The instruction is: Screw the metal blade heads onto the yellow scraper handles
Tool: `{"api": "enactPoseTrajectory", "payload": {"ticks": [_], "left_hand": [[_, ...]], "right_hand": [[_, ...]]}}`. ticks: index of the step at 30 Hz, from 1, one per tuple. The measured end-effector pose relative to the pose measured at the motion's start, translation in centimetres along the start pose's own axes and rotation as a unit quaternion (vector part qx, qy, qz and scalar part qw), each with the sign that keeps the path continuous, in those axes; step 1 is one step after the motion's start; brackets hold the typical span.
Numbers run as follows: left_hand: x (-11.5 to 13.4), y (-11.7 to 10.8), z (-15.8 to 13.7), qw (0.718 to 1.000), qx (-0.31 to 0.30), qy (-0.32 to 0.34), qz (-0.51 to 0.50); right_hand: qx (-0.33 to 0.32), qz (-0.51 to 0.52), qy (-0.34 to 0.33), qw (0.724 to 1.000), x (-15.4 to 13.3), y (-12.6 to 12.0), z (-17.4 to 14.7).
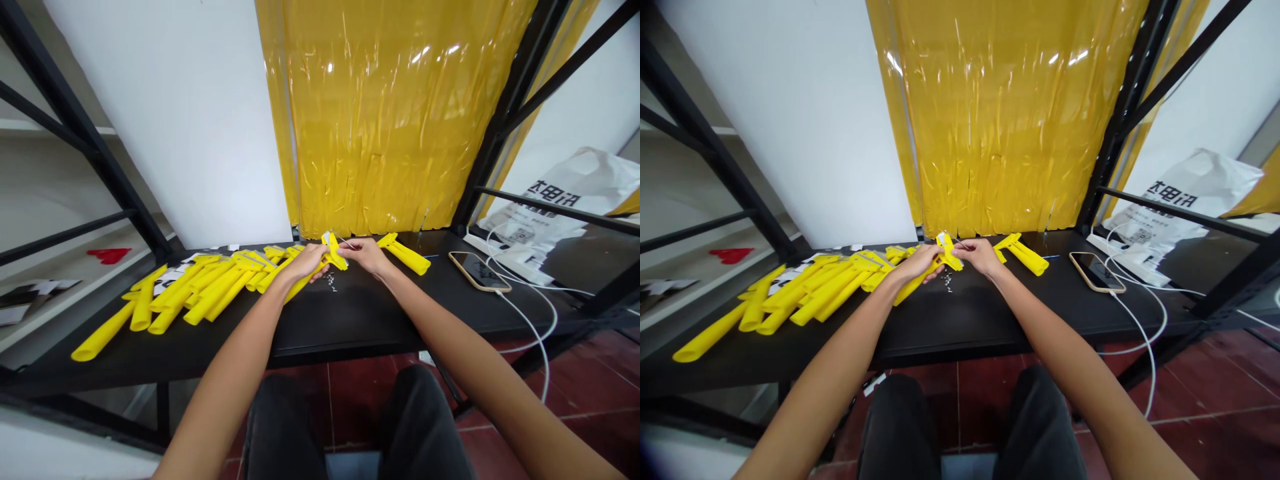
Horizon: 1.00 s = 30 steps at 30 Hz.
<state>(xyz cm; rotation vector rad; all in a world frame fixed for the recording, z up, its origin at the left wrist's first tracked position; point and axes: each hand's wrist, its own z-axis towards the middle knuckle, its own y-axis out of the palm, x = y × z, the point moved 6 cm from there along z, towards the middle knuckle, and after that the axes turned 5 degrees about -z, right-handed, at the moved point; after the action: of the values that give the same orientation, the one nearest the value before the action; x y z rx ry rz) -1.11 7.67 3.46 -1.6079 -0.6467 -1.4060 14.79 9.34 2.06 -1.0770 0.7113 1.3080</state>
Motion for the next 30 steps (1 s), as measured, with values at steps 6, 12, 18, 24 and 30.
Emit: {"api": "enactPoseTrajectory", "payload": {"ticks": [6,12,18,24,30], "left_hand": [[0.0,0.3,-0.4,0.998,-0.050,0.002,0.023],[-0.4,0.2,-0.5,0.997,-0.068,-0.010,0.019],[-0.4,0.1,-0.5,0.998,-0.043,-0.039,-0.016],[-1.4,-2.1,0.3,0.995,0.066,-0.065,0.023],[-2.6,-4.0,1.1,0.990,0.127,-0.038,0.056]], "right_hand": [[-0.002,-0.069,-0.029,0.997,-0.6,0.1,-0.1],[-0.024,-0.046,-0.003,0.999,-0.5,0.3,-0.5],[0.002,-0.047,-0.013,0.999,-1.1,0.2,-0.6],[-0.038,-0.162,-0.064,0.984,-0.6,0.4,-0.5],[-0.179,-0.272,-0.141,0.935,-0.3,3.0,-1.9]]}}
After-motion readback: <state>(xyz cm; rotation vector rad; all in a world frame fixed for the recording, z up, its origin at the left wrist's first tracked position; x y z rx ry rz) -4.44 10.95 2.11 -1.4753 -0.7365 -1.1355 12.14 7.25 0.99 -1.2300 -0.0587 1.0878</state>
